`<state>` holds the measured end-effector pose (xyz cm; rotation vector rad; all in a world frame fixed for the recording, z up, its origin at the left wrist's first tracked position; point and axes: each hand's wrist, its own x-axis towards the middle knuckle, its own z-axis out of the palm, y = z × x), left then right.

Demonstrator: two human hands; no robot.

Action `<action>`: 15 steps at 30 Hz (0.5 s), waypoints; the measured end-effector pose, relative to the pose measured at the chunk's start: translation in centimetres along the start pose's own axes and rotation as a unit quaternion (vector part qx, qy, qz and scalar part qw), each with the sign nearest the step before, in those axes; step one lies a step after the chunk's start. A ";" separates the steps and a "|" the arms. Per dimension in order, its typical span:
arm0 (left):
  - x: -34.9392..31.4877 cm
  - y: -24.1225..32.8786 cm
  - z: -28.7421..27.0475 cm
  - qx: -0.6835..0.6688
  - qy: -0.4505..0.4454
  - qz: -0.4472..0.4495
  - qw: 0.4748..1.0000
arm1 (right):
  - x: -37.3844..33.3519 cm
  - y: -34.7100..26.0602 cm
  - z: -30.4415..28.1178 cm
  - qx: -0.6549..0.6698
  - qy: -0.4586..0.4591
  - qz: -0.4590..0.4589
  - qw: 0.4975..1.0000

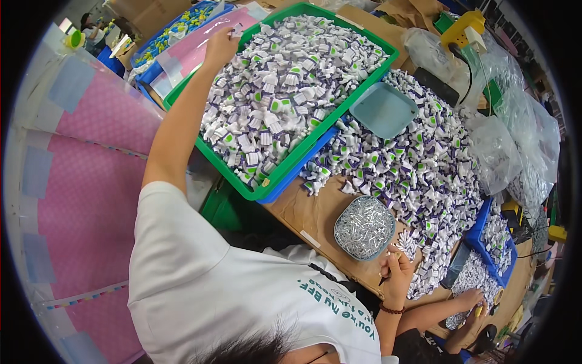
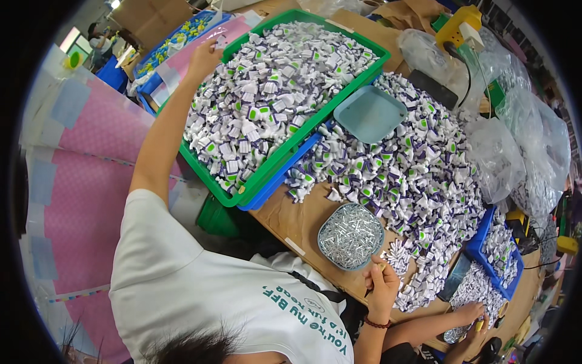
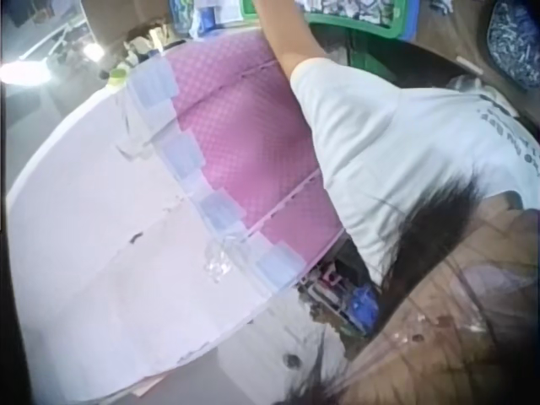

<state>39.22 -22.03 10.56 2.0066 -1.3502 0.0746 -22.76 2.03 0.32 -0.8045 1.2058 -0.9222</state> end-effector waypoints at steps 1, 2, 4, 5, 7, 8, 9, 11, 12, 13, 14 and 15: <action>0.7 -1.1 0.2 0.056 0.007 0.006 0.998 | -0.1 0.0 0.2 0.000 -0.002 0.002 1.000; 1.3 -2.2 0.5 0.112 0.015 0.010 0.994 | -0.1 0.0 0.4 0.000 -0.005 0.004 1.000; 1.9 -4.1 0.8 0.136 -0.026 -0.016 0.990 | 0.0 -0.1 0.8 -0.005 -0.012 0.004 1.000; 1.9 -4.3 0.9 0.116 -0.017 -0.022 0.993 | 0.0 -0.1 1.0 -0.007 -0.012 0.003 1.000; 1.1 -5.0 0.8 0.074 -0.002 -0.032 0.997 | 0.0 0.0 1.0 -0.014 -0.011 -0.002 1.000; 0.8 -5.0 0.5 0.051 0.005 -0.034 0.998 | 0.1 0.1 1.2 -0.022 -0.012 -0.007 1.000; 0.4 -5.0 0.1 0.025 0.008 -0.032 0.999 | 0.1 0.1 1.3 -0.038 -0.016 -0.015 0.999; -1.0 -3.6 -1.1 -0.030 0.012 -0.021 0.999 | 1.0 1.2 1.3 -0.185 -0.017 -0.077 0.980; -2.3 -1.1 -1.7 -0.080 -0.006 -0.024 0.996 | 1.4 1.7 1.2 -0.256 -0.008 -0.108 0.960; -4.0 2.1 -2.5 -0.132 -0.025 -0.028 0.991 | 1.9 2.3 1.3 -0.367 -0.009 -0.187 0.911; -5.8 5.3 -3.1 -0.185 -0.044 -0.030 0.981 | 2.1 2.0 1.9 -0.419 -0.013 -0.214 0.882; -8.0 8.3 -3.7 -0.247 -0.085 0.001 0.965 | 2.3 1.8 2.4 -0.469 -0.012 -0.242 0.849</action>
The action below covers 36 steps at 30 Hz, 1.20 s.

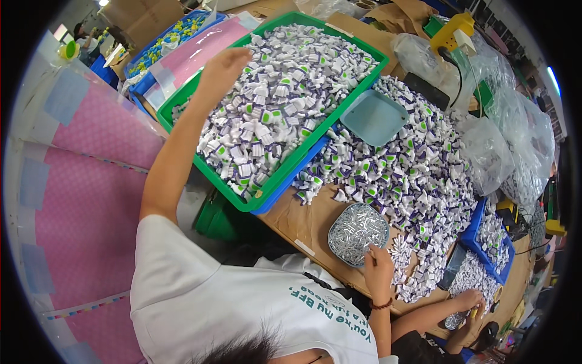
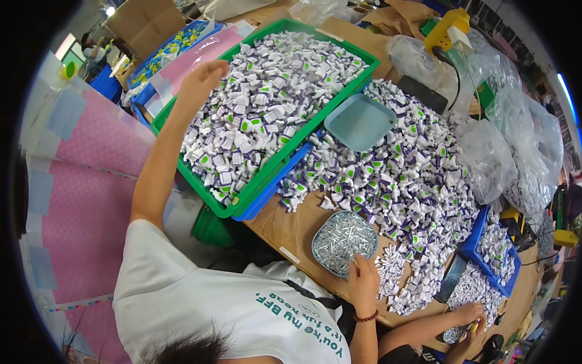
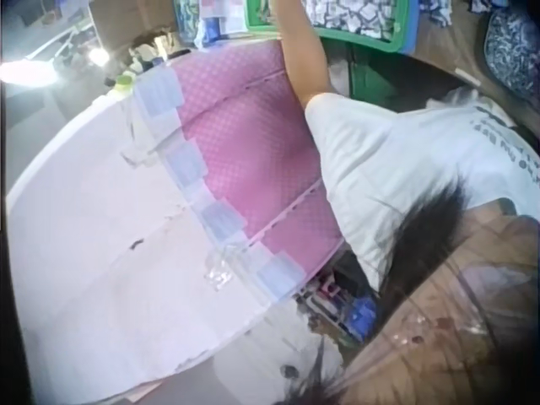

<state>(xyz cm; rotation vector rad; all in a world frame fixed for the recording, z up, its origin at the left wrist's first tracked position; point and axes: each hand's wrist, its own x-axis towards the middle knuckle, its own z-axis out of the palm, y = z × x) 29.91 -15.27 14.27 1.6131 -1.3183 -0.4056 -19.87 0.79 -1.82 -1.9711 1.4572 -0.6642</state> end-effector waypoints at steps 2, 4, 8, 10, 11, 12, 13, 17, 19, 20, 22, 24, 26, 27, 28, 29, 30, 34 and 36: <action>-5.4 5.9 2.4 -0.071 -0.097 0.027 0.992 | 0.6 -0.4 0.4 -0.091 -0.001 -0.033 0.995; -10.9 9.4 4.6 -0.084 -0.187 0.064 0.977 | 0.8 0.4 1.1 -0.132 0.005 -0.030 0.991; -18.8 11.2 8.4 -0.140 -0.345 0.065 0.926 | 1.6 0.8 2.3 -0.163 0.011 -0.045 0.986; -20.6 8.1 12.2 -0.113 -0.308 0.115 0.938 | 1.8 0.7 2.5 -0.173 0.020 -0.045 0.984; -21.5 6.4 13.8 -0.101 -0.292 0.139 0.941 | 1.7 0.9 2.4 -0.170 0.010 -0.031 0.985; -22.0 5.1 14.9 -0.072 -0.270 0.148 0.949 | 1.6 1.1 2.2 -0.169 0.002 -0.017 0.986; -22.0 3.8 15.7 -0.044 -0.248 0.158 0.955 | 1.6 1.3 2.2 -0.167 -0.008 -0.004 0.986; -22.1 -0.6 18.3 -0.004 -0.197 0.167 0.966 | 2.0 1.0 1.9 -0.142 -0.003 0.002 0.990; -21.6 -1.2 19.7 0.024 -0.187 0.206 0.960 | 2.0 0.6 1.7 -0.150 0.000 -0.002 0.989; -21.3 -1.3 20.3 0.046 -0.190 0.226 0.954 | 2.0 0.4 1.8 -0.161 0.005 -0.007 0.987; -20.7 -1.2 22.0 0.093 -0.198 0.266 0.939 | 2.0 0.7 1.8 -0.173 0.011 -0.014 0.985; -20.7 -1.5 23.6 0.169 -0.203 0.300 0.917 | 2.3 0.8 1.9 -0.179 0.007 -0.022 0.984; -21.0 -2.3 24.9 0.208 -0.234 0.295 0.903 | 2.6 0.7 2.0 -0.182 0.004 -0.026 0.983; -20.9 -2.5 25.2 0.232 -0.246 0.292 0.895 | 2.6 0.7 2.1 -0.181 0.006 -0.031 0.983; -21.1 -2.7 25.5 0.253 -0.246 0.290 0.890 | 2.6 0.6 2.1 -0.173 0.009 -0.034 0.984; -21.1 -2.8 25.6 0.274 -0.247 0.288 0.884 | 2.7 0.4 2.2 -0.165 0.011 -0.037 0.985; -21.1 -2.4 25.7 0.293 -0.248 0.288 0.877 | 2.6 0.2 1.9 -0.152 0.015 -0.036 0.988; -20.6 -0.9 23.9 0.116 -0.227 0.190 0.948 | 2.3 0.0 1.1 -0.062 0.033 -0.018 0.997; -20.2 1.7 22.1 -0.073 -0.314 -0.054 0.945 | 2.2 -0.8 0.4 -0.026 0.022 0.029 0.999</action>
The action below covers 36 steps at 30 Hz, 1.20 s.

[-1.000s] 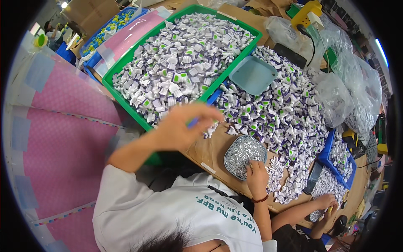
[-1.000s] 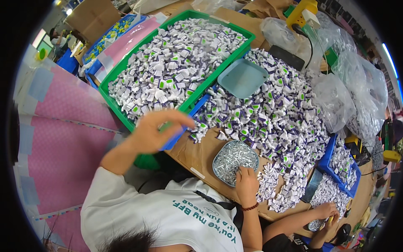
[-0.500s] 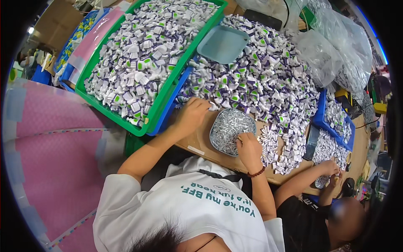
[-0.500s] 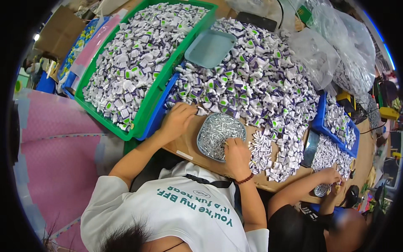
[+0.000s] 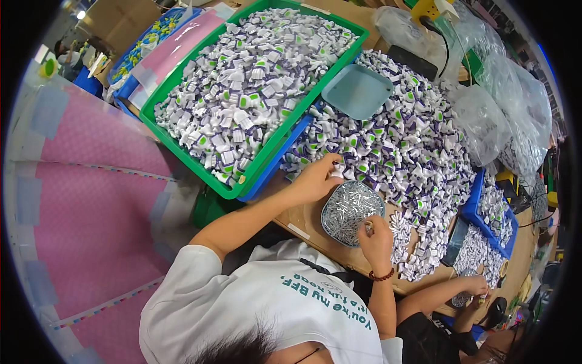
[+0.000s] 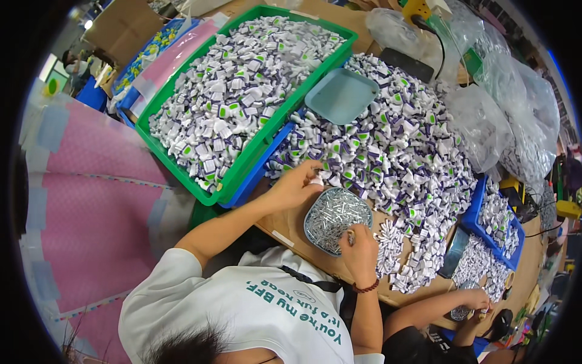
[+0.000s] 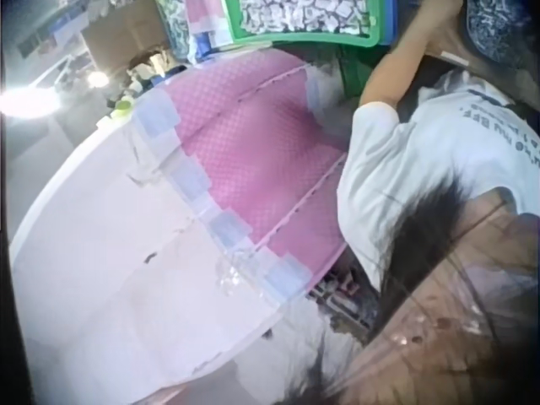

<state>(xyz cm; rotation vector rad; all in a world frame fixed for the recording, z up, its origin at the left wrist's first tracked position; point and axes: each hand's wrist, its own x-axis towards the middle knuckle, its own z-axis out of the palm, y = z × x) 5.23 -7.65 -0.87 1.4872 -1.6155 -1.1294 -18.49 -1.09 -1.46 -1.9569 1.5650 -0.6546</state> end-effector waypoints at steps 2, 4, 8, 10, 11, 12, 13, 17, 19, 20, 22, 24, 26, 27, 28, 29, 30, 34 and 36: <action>-0.5 0.2 0.1 -0.272 -0.080 -0.050 0.958 | 0.1 -0.6 -0.7 0.035 -0.012 0.042 0.998; -1.3 0.0 0.8 -0.411 -0.135 -0.074 0.898 | 0.1 -0.9 -0.6 0.093 -0.005 0.059 0.994; -3.1 2.3 2.6 -0.444 -0.170 -0.146 0.867 | -0.2 -1.7 -1.3 0.238 0.000 0.114 0.964; -3.4 2.2 3.2 -0.452 -0.158 -0.180 0.859 | -0.4 -2.0 -1.1 0.335 0.010 0.112 0.935; -3.6 2.2 3.6 -0.456 -0.157 -0.201 0.852 | -0.6 -1.9 -1.2 0.326 -0.004 0.114 0.939; -3.7 2.7 3.7 -0.470 -0.154 -0.190 0.848 | -0.7 -1.8 -1.5 0.314 -0.019 0.116 0.942; -4.0 3.2 3.8 -0.472 -0.138 -0.203 0.847 | -0.8 -2.0 -1.6 0.316 -0.024 0.118 0.941; -4.5 4.0 4.0 -0.507 -0.113 -0.210 0.828 | -0.6 -3.3 -2.0 0.351 -0.015 0.115 0.929; -4.7 4.1 4.3 -0.508 -0.116 -0.208 0.828 | -0.6 -3.7 -2.4 0.354 -0.008 0.122 0.927; -4.7 4.1 4.4 -0.504 -0.115 -0.209 0.830 | -0.5 -3.6 -2.3 0.369 -0.008 0.139 0.919; -4.8 3.3 4.5 -0.512 -0.138 -0.191 0.826 | -0.5 -3.7 -2.3 0.351 -0.010 0.135 0.926; -4.9 3.0 4.5 -0.503 -0.146 -0.174 0.834 | -0.5 -3.5 -2.2 0.311 -0.017 0.125 0.942; -5.1 3.2 4.8 -0.485 -0.136 -0.170 0.847 | -0.5 -3.2 -1.4 0.323 0.018 0.099 0.941; -5.2 3.4 4.9 -0.477 -0.122 -0.166 0.854 | -0.5 -3.1 -1.5 0.312 0.022 0.091 0.945; -5.2 3.8 4.9 -0.469 -0.108 -0.163 0.861 | -0.4 -3.2 -1.7 0.301 0.026 0.082 0.950; -5.2 4.1 4.9 -0.460 -0.094 -0.159 0.868 | -0.3 -3.2 -1.8 0.291 0.030 0.073 0.954; -5.2 3.9 4.9 -0.461 -0.104 -0.156 0.867 | -0.2 -3.4 -2.0 0.285 0.030 0.070 0.956; -5.1 3.3 4.6 -0.465 -0.122 -0.147 0.865 | -0.2 -3.9 -2.5 0.280 0.023 0.074 0.957; -5.0 3.4 4.7 -0.463 -0.120 -0.142 0.867 | -0.2 -3.9 -2.5 0.283 0.023 0.080 0.955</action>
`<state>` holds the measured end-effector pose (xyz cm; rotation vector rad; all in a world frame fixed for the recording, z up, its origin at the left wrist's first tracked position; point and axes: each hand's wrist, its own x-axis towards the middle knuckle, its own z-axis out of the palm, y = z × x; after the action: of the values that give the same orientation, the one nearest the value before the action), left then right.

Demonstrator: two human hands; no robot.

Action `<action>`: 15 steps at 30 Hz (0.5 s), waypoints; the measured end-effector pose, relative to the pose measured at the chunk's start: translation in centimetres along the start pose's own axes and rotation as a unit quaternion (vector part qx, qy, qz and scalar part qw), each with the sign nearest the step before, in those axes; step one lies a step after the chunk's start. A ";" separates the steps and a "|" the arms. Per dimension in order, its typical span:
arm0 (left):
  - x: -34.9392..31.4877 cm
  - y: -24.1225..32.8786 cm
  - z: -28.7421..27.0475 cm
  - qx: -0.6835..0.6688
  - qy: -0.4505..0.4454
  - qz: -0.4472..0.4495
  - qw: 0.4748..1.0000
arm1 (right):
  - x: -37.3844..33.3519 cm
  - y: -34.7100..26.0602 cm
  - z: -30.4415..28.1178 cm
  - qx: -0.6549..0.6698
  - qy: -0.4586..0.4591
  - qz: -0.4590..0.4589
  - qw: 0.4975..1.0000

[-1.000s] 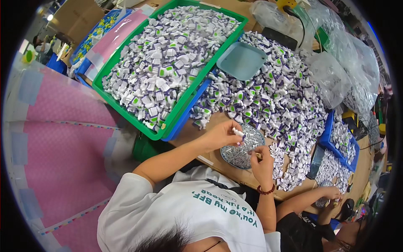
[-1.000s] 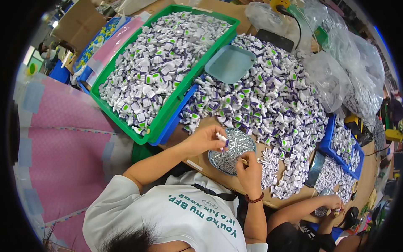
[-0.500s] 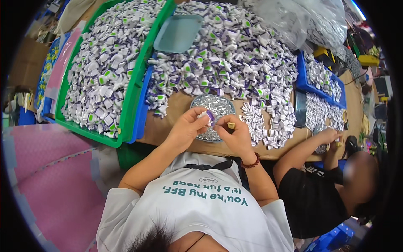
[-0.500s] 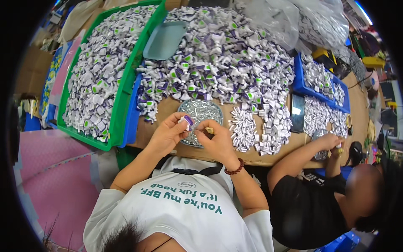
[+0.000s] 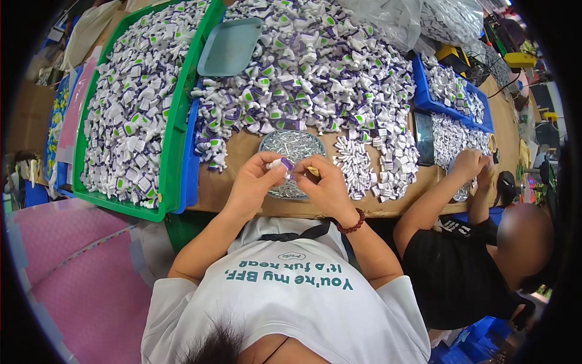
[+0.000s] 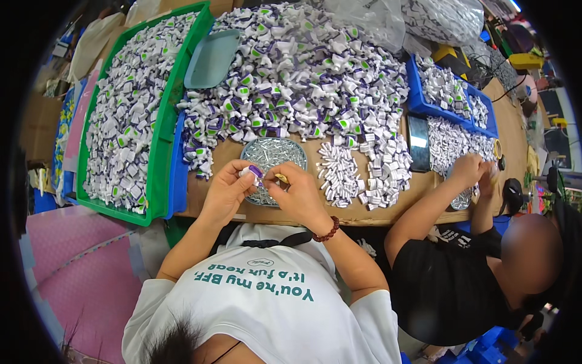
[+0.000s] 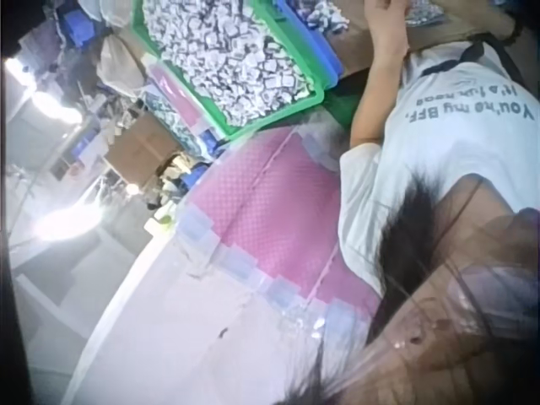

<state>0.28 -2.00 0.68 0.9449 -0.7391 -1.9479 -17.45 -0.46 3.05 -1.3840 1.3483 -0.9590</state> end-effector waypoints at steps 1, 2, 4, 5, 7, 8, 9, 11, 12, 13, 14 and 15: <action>0.0 0.0 0.0 0.005 0.000 0.005 1.000 | 0.0 0.0 0.0 0.003 0.004 -0.001 1.000; 0.1 0.0 0.0 0.009 -0.001 0.009 1.000 | 0.0 0.1 0.0 0.005 0.009 -0.003 1.000; -0.1 0.1 0.3 0.057 0.003 0.046 0.997 | -0.2 0.2 0.2 0.010 0.017 0.017 1.000; -0.2 0.2 0.3 0.082 0.008 0.066 0.994 | -0.2 0.2 0.3 0.014 0.019 0.026 0.999; -0.2 0.2 0.3 0.077 0.002 0.063 0.995 | -0.2 0.3 0.3 0.000 0.022 0.011 1.000; -0.1 0.1 0.2 0.080 -0.003 0.063 0.995 | -0.3 0.4 0.4 -0.004 0.027 0.003 1.000; -0.1 0.1 0.2 0.082 -0.007 0.063 0.995 | -0.3 0.5 0.5 -0.008 0.033 -0.005 0.999; 0.1 -0.1 0.5 0.079 -0.015 0.055 0.995 | -0.3 1.2 0.8 0.084 0.049 0.020 0.995; 0.2 -0.1 0.7 0.071 -0.015 0.048 0.996 | -0.3 1.5 1.0 0.129 0.060 0.033 0.989; 0.1 0.0 0.9 0.050 -0.009 0.034 0.998 | -0.2 1.7 1.1 0.120 0.065 0.022 0.990; 0.1 -0.1 1.2 0.027 -0.005 0.016 0.999 | -0.3 1.9 1.0 0.109 0.072 0.015 0.991; 0.2 -0.3 1.4 0.033 -0.002 0.019 0.999 | -0.2 2.2 0.8 0.108 0.057 0.019 0.992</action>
<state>-1.03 -1.81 1.17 0.9593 -0.8235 -1.9031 -17.27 -0.04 0.79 -1.1512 1.3064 -1.1381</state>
